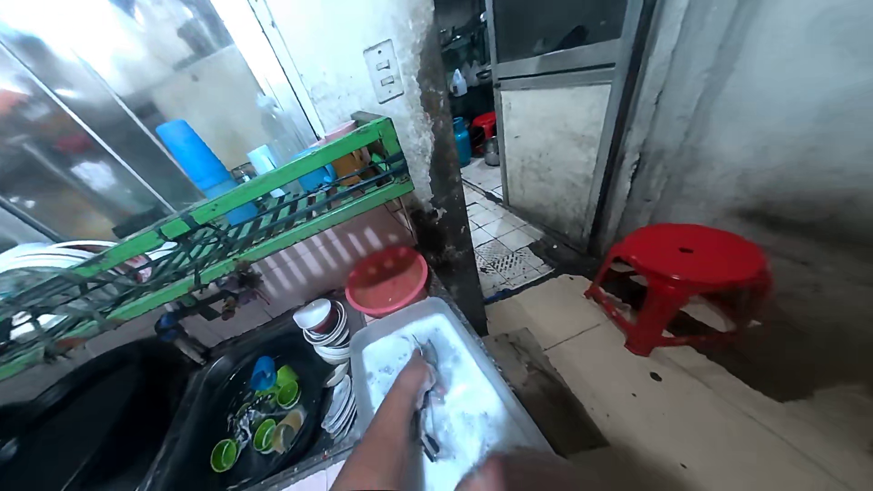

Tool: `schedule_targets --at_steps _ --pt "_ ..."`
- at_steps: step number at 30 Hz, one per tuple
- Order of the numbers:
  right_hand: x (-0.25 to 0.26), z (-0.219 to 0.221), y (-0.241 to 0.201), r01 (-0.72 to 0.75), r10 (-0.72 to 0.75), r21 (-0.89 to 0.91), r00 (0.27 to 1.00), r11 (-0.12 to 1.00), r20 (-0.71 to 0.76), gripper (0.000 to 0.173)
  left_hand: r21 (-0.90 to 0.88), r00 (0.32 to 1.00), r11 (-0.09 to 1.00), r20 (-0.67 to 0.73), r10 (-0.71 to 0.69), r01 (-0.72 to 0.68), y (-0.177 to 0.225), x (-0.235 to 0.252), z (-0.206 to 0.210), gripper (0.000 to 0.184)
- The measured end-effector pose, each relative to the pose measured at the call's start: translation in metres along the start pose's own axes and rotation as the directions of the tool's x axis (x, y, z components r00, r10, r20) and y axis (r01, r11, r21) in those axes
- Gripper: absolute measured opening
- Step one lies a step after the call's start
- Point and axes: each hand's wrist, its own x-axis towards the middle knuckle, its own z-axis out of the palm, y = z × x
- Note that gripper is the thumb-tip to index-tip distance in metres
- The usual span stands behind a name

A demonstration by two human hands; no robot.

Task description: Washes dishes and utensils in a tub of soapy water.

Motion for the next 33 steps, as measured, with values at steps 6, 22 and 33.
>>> schedule_targets --at_steps 6,22,33 --pt "0.007 -0.005 -0.004 -0.217 0.217 0.016 0.976 0.976 0.002 0.063 0.052 0.97 0.975 0.123 0.208 -0.215 -0.008 -0.047 -0.012 0.101" --pt "0.016 -0.004 -0.006 -0.349 0.336 -0.186 0.937 0.918 -0.097 0.053 -0.276 0.968 0.961 0.247 0.047 0.024 -0.037 -0.051 -0.019 0.01" --pt "0.023 -0.006 -0.007 -0.39 0.371 -0.037 0.897 0.92 -0.239 0.047 -0.358 0.962 0.912 0.1 0.253 -0.202 -0.052 -0.076 -0.025 0.019"
